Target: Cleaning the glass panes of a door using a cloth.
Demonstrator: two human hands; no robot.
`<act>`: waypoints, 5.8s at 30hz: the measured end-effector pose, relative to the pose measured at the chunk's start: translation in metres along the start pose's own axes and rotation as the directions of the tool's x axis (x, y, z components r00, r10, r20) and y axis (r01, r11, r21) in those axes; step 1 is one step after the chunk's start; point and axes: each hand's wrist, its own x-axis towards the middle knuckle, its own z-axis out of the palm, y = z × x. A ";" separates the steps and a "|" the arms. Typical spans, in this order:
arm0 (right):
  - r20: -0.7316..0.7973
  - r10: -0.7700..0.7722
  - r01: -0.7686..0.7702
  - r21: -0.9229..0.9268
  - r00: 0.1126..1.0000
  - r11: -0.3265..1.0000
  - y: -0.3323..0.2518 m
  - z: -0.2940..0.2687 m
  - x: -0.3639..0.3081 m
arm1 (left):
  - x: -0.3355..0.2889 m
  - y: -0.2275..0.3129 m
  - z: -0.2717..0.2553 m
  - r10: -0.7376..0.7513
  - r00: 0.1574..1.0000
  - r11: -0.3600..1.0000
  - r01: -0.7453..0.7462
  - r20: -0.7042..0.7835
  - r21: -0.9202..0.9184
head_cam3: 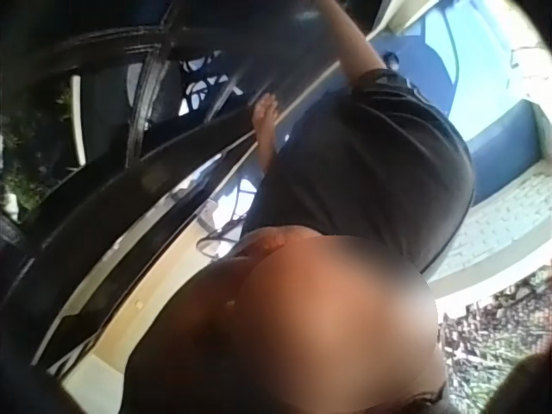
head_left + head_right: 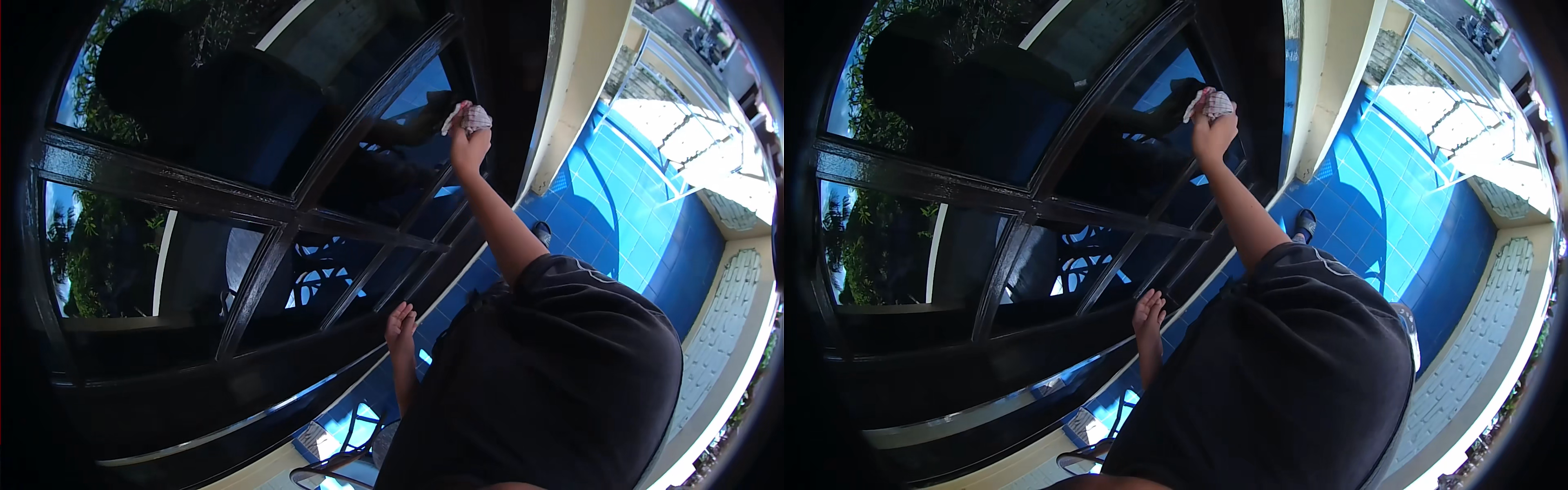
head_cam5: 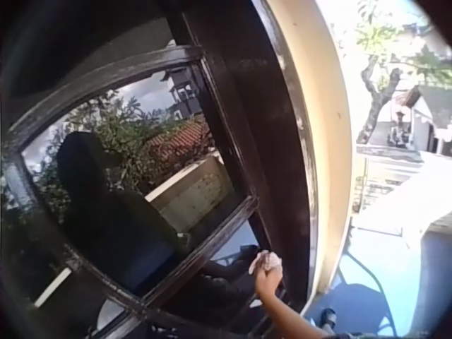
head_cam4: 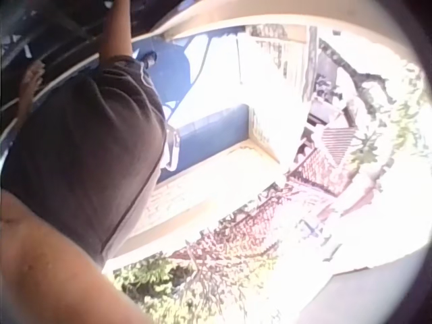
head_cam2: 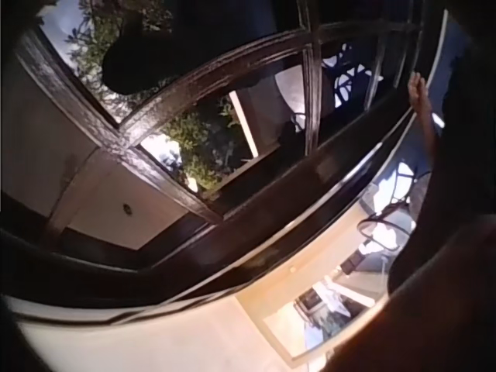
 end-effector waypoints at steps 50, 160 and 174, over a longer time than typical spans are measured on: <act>0.828 -0.136 0.369 -0.090 0.543 0.925 0.018 -0.081 -0.095 | 0.032 -0.061 -0.009 0.299 0.951 0.937 -0.276 0.082 -0.215; -0.085 -0.897 0.898 -0.047 0.433 0.438 -0.238 0.000 0.023 | 0.075 0.229 0.007 0.881 -0.466 -0.098 -0.351 -0.083 0.931; -0.049 -0.942 0.943 0.007 0.333 0.333 -0.245 0.002 -0.008 | 0.073 0.228 0.014 0.880 -0.456 -0.073 -0.404 -0.132 0.912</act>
